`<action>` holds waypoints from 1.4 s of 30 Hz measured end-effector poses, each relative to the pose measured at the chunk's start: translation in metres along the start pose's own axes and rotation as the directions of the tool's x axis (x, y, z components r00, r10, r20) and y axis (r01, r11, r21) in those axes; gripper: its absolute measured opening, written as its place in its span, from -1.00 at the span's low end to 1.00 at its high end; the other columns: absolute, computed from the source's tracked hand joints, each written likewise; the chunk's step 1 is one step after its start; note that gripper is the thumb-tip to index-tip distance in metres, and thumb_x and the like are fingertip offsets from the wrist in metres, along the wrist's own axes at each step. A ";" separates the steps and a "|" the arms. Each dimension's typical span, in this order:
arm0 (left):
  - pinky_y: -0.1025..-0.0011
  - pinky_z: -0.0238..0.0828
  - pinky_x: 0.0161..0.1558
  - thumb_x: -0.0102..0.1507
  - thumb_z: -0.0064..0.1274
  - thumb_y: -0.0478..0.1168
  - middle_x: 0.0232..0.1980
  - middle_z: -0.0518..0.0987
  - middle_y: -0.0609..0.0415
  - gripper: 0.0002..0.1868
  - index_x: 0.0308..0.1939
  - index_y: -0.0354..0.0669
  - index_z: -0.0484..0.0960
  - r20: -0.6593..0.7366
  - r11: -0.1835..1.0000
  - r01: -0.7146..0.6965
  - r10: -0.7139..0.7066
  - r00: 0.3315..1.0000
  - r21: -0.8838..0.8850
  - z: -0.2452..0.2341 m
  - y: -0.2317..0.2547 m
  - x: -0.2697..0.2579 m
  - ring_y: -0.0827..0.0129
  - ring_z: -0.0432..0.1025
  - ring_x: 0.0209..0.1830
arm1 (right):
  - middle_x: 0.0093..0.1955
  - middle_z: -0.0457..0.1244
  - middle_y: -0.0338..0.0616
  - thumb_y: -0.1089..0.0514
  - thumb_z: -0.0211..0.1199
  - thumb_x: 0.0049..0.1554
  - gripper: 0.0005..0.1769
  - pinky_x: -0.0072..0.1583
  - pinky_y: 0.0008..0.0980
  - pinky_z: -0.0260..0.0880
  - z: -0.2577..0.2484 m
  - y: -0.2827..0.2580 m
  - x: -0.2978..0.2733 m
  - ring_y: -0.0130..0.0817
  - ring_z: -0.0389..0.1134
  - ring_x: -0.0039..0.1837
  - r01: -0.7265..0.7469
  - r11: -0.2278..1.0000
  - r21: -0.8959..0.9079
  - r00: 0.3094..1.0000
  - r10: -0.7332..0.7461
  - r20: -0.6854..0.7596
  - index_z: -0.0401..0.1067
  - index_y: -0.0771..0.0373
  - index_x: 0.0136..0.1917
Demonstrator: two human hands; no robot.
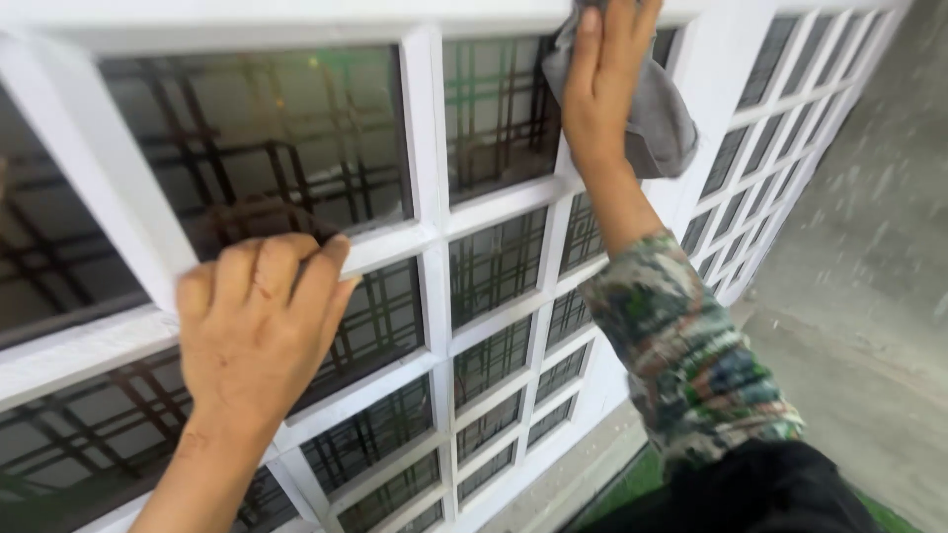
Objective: Cleaning the glass panes and frame of a multi-pane door using a cloth and water.
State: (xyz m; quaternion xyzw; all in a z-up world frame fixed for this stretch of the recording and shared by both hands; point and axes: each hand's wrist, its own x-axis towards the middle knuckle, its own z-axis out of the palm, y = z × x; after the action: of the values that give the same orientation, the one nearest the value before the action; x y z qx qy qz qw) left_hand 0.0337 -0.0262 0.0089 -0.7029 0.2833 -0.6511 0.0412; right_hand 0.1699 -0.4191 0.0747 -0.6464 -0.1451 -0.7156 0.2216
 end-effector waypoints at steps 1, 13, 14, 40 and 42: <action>0.34 0.14 -0.06 0.20 0.28 0.01 -0.07 0.46 0.33 -0.71 -0.03 0.13 0.67 0.018 1.000 -0.001 0.001 1.000 -0.006 0.002 0.000 -0.002 0.42 0.35 -0.08 | 0.72 -0.11 0.01 0.15 -0.03 0.59 -0.62 0.66 -0.24 -0.11 -0.008 -0.015 -0.023 -0.06 -0.09 0.75 -0.015 1.000 -0.001 1.000 0.015 0.011 0.13 0.12 0.62; 0.39 0.10 0.06 0.33 0.33 0.06 0.01 0.41 0.33 -0.68 0.08 0.13 0.66 -0.011 0.999 -0.037 0.037 0.999 0.028 0.013 -0.006 -0.018 0.44 0.29 0.01 | 0.50 0.16 0.12 0.55 0.02 0.29 -0.37 0.52 -0.18 0.15 -0.081 -0.075 -0.254 0.10 0.17 0.59 -0.218 0.965 -0.149 0.960 0.239 0.146 0.35 0.09 0.51; 0.40 0.09 0.05 0.35 0.34 0.08 0.00 0.40 0.32 -0.69 0.07 0.13 0.66 -0.013 0.998 -0.041 0.041 0.999 0.038 0.011 -0.006 -0.019 0.44 0.28 0.01 | 0.37 0.19 0.10 0.53 0.06 0.23 -0.39 0.44 -0.23 0.24 -0.090 -0.075 -0.249 0.05 0.24 0.45 -0.304 0.942 -0.144 0.924 0.329 0.197 0.41 0.10 0.45; 0.38 0.05 0.14 0.28 0.25 -0.05 0.05 0.37 0.29 -0.69 0.07 0.09 0.60 -0.002 0.998 -0.067 0.067 0.998 0.005 0.025 -0.013 -0.039 0.41 0.26 0.03 | 0.21 0.06 0.22 0.47 0.11 0.21 -0.63 0.38 -0.05 0.25 -0.075 -0.058 -0.209 0.19 0.19 0.30 -0.132 0.979 -0.155 0.957 0.167 0.238 0.18 0.36 0.27; 0.40 0.02 0.14 0.31 0.18 -0.07 0.03 0.31 0.29 -0.66 0.14 0.04 0.55 -0.026 0.995 -0.094 0.095 0.995 0.013 0.030 -0.015 -0.046 0.41 0.23 0.08 | 0.13 0.09 0.15 0.49 0.10 0.10 -0.64 0.31 -0.06 0.19 -0.076 -0.067 -0.259 0.13 0.15 0.25 -0.168 0.952 -0.254 0.966 0.211 0.150 0.23 0.35 0.16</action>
State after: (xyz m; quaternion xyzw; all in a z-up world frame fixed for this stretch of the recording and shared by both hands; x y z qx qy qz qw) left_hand 0.0674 -0.0023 -0.0301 -0.6796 0.3131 -0.6595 0.0721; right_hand 0.0876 -0.3656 -0.1858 -0.7399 -0.0138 -0.6434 0.1962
